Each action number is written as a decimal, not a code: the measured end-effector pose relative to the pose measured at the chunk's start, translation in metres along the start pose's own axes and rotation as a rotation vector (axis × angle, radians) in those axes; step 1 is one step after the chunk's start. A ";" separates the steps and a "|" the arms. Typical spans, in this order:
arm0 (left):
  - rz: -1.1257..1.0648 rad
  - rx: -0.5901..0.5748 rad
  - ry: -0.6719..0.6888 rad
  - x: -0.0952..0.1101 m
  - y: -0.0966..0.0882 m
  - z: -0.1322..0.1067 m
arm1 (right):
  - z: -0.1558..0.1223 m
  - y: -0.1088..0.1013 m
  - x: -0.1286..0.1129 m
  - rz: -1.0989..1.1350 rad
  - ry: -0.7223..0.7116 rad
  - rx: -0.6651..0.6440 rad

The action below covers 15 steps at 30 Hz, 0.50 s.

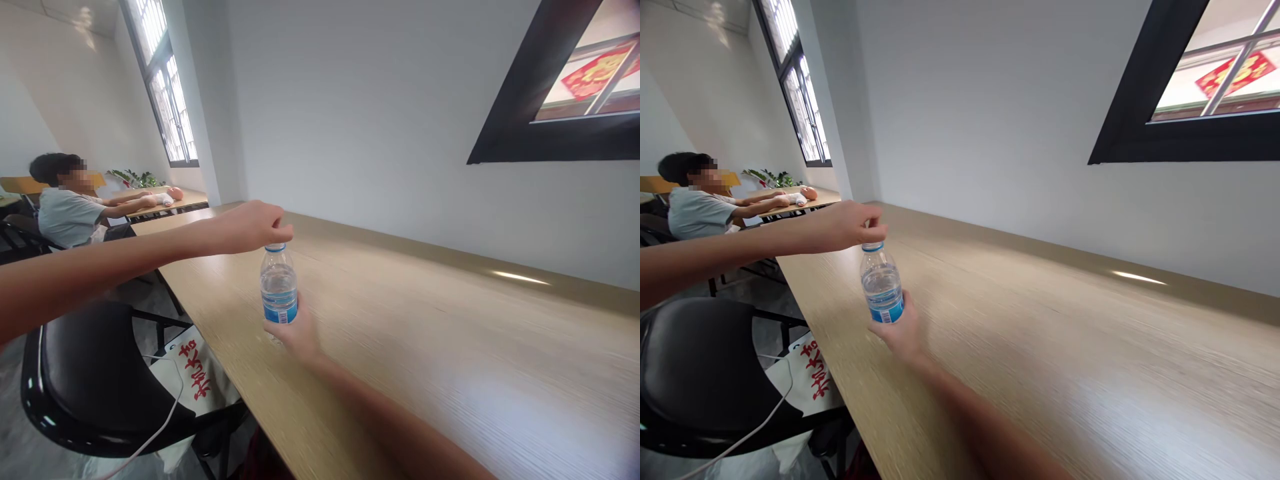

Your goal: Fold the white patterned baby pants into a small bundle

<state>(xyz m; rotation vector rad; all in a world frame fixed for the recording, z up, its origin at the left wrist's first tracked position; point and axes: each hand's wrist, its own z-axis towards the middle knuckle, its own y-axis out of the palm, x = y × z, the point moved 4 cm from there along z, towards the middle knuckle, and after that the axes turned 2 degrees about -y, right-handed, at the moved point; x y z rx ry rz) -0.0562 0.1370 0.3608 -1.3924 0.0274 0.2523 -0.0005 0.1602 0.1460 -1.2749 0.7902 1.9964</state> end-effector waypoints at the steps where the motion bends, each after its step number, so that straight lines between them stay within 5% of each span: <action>1: 0.010 -0.006 -0.021 0.000 0.000 0.000 | -0.001 0.000 -0.001 0.003 0.001 0.002; 15: 0.217 0.007 0.085 0.014 0.003 0.000 | 0.003 0.001 0.006 0.035 -0.013 0.057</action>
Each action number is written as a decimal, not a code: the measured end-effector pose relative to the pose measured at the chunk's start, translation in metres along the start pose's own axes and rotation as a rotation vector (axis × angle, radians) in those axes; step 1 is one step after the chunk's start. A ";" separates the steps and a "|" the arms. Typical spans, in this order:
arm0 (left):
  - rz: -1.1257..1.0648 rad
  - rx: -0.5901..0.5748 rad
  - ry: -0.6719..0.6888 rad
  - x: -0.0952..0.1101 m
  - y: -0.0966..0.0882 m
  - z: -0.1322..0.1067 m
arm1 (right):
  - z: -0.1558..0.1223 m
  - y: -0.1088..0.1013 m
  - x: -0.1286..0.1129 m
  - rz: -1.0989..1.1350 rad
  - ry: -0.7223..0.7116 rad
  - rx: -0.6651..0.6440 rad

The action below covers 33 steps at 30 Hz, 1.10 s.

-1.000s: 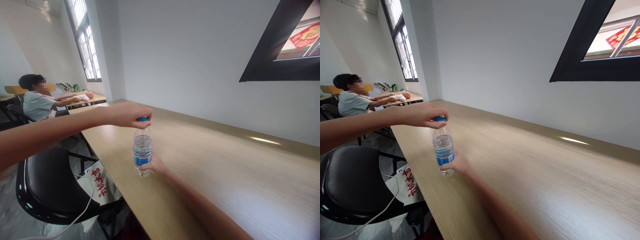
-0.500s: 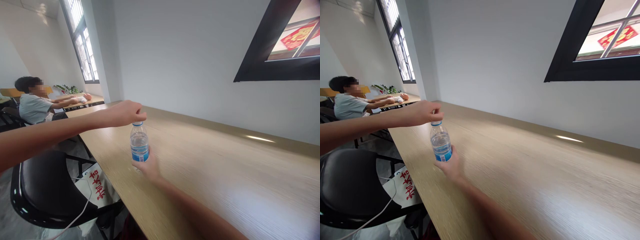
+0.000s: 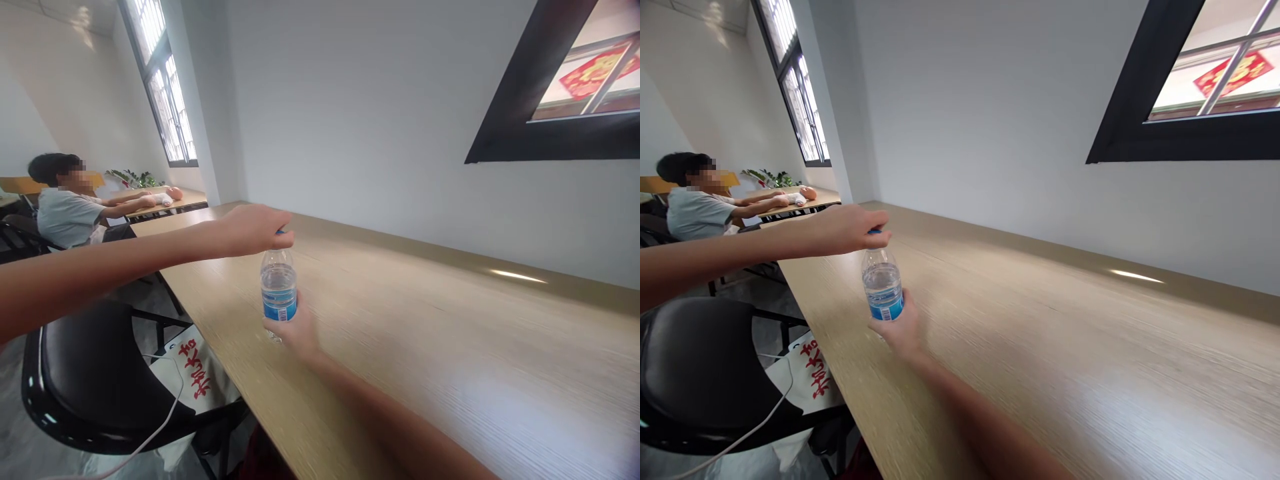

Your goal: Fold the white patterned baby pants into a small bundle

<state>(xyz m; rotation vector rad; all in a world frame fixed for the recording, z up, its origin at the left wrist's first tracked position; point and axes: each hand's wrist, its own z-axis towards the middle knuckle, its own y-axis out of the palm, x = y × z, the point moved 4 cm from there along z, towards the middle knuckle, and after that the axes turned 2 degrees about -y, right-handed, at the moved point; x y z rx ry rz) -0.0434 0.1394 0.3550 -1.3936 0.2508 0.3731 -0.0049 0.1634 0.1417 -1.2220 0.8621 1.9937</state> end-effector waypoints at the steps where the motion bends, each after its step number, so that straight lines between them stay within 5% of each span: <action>1: 0.008 0.016 0.016 0.000 0.000 0.000 | 0.000 0.000 0.000 -0.001 -0.002 0.003; 8: -0.255 -0.102 0.268 -0.012 0.001 -0.010 | -0.001 -0.001 -0.002 -0.015 -0.009 -0.020; 12: -0.332 -0.154 0.269 -0.019 0.001 -0.016 | 0.000 -0.001 0.000 -0.031 -0.008 -0.028; 20: -0.229 -0.033 0.165 -0.012 0.003 -0.007 | -0.001 -0.001 0.001 -0.030 0.001 -0.029; 33: -0.371 -0.252 0.274 -0.022 -0.003 -0.009 | -0.002 -0.001 -0.002 -0.033 0.004 -0.032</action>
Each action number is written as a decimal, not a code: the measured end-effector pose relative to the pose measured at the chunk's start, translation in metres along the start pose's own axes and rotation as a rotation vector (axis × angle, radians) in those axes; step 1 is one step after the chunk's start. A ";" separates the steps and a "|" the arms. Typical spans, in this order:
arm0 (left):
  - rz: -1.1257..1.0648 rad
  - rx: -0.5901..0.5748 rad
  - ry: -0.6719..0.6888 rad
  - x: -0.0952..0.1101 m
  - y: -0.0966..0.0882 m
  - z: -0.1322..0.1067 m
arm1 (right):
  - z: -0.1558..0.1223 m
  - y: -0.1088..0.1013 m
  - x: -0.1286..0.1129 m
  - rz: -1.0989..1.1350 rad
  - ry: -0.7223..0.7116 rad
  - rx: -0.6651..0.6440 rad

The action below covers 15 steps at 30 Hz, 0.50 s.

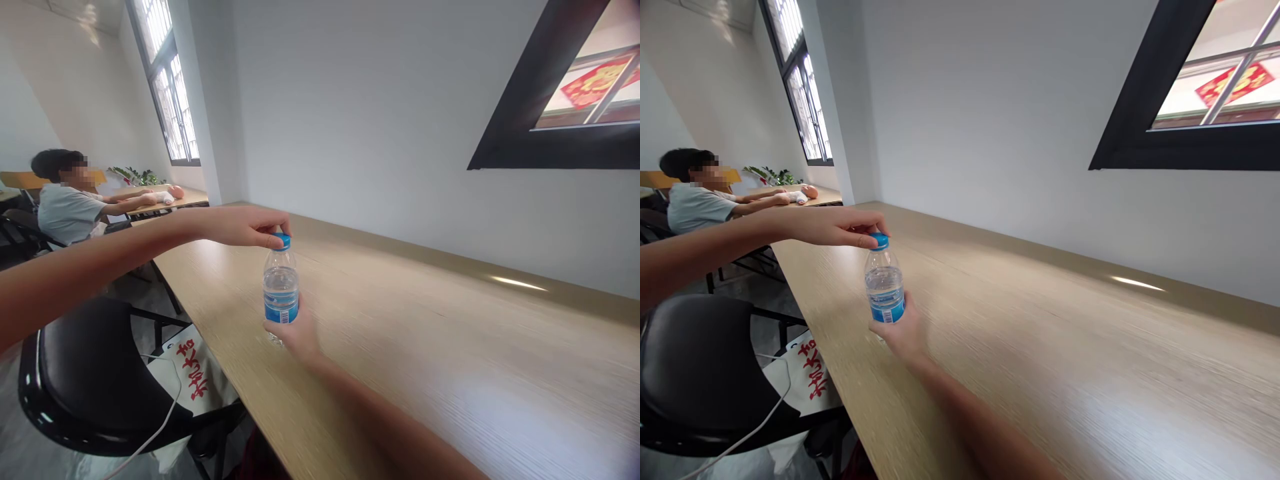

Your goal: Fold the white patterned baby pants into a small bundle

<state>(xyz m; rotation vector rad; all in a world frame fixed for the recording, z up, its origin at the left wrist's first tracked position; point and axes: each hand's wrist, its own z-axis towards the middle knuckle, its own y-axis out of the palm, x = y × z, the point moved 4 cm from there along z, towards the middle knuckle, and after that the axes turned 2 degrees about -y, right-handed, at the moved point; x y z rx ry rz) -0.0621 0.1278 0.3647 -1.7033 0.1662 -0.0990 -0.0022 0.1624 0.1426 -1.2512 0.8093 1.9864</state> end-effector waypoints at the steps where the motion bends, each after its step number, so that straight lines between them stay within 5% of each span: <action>1: 0.014 0.011 -0.004 0.001 0.000 0.000 | 0.000 0.000 0.000 -0.001 -0.001 -0.002; 9: 0.351 0.306 -0.309 0.016 0.010 0.007 | -0.003 0.000 -0.008 -0.024 -0.014 0.027; 15: 0.360 0.402 -0.199 0.014 0.013 0.018 | 0.001 0.000 0.001 0.020 0.012 -0.008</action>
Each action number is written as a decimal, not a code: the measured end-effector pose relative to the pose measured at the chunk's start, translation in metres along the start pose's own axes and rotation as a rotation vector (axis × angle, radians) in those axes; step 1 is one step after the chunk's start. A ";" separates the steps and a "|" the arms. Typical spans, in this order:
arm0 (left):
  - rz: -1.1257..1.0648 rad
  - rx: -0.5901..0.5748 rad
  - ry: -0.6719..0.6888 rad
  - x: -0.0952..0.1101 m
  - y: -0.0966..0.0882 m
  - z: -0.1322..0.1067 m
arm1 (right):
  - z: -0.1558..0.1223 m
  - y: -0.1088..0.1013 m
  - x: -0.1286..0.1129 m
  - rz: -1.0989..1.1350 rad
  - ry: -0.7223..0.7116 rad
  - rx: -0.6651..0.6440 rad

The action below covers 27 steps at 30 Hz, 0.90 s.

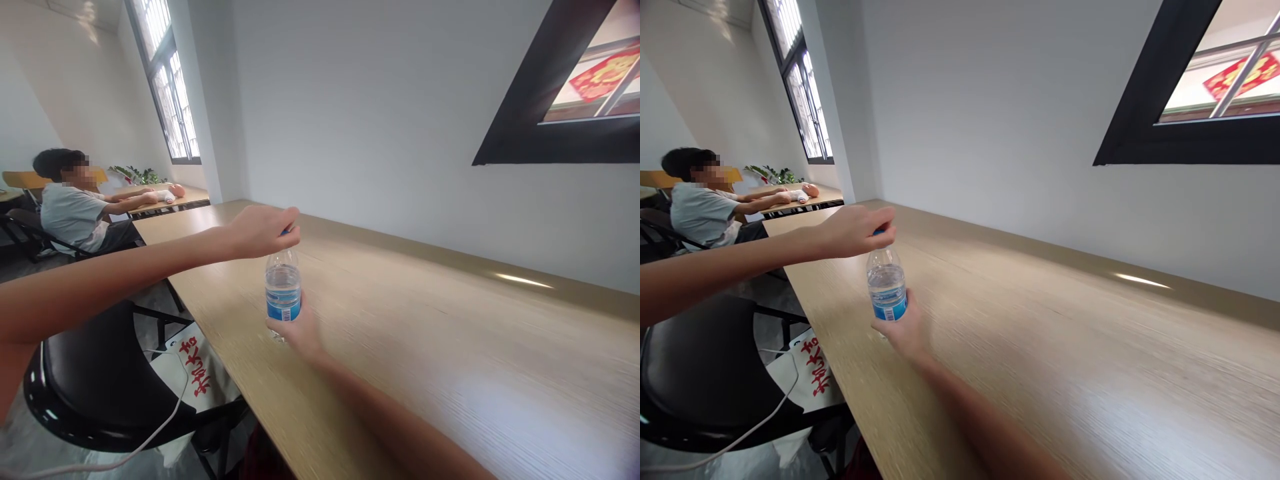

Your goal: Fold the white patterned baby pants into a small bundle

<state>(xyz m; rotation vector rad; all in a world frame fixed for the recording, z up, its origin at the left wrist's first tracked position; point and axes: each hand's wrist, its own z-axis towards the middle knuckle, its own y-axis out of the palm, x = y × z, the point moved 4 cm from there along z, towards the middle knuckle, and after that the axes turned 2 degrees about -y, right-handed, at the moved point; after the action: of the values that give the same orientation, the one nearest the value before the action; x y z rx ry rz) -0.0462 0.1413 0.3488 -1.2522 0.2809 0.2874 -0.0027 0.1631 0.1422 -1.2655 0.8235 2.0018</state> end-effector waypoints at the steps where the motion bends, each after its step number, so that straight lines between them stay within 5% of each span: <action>1: -0.036 -0.002 0.035 -0.001 0.001 0.001 | 0.002 -0.001 0.003 0.006 0.003 -0.018; 4: -0.149 -0.027 0.124 -0.005 0.003 0.003 | 0.012 -0.007 0.010 0.036 0.011 -0.133; 10: -0.302 -0.058 0.307 0.009 0.002 -0.002 | 0.022 -0.017 0.003 0.230 0.207 -0.841; 13: -0.249 -0.041 0.343 0.018 0.002 -0.001 | 0.018 -0.019 -0.003 0.187 0.249 -0.968; 14: -0.197 -0.040 0.322 0.018 0.002 0.000 | 0.018 -0.019 -0.003 0.153 0.233 -0.910; 18: -0.008 -0.068 0.028 0.004 0.008 0.011 | 0.016 -0.015 0.001 -0.036 0.067 -0.236; 20: 0.021 -0.082 -0.131 -0.002 0.011 0.013 | 0.009 -0.010 0.001 -0.069 0.019 -0.025; 23: 0.007 -0.077 -0.212 0.001 0.012 0.013 | 0.000 -0.002 0.000 -0.069 -0.007 0.026; 27: -0.049 -0.012 -0.100 0.010 0.009 0.010 | 0.002 -0.007 0.004 0.004 0.024 -0.080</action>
<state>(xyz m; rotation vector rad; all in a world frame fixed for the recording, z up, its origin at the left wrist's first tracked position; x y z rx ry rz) -0.0399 0.1542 0.3400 -1.2510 0.1626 0.3092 0.0007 0.1698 0.1383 -1.3365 0.7642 2.0443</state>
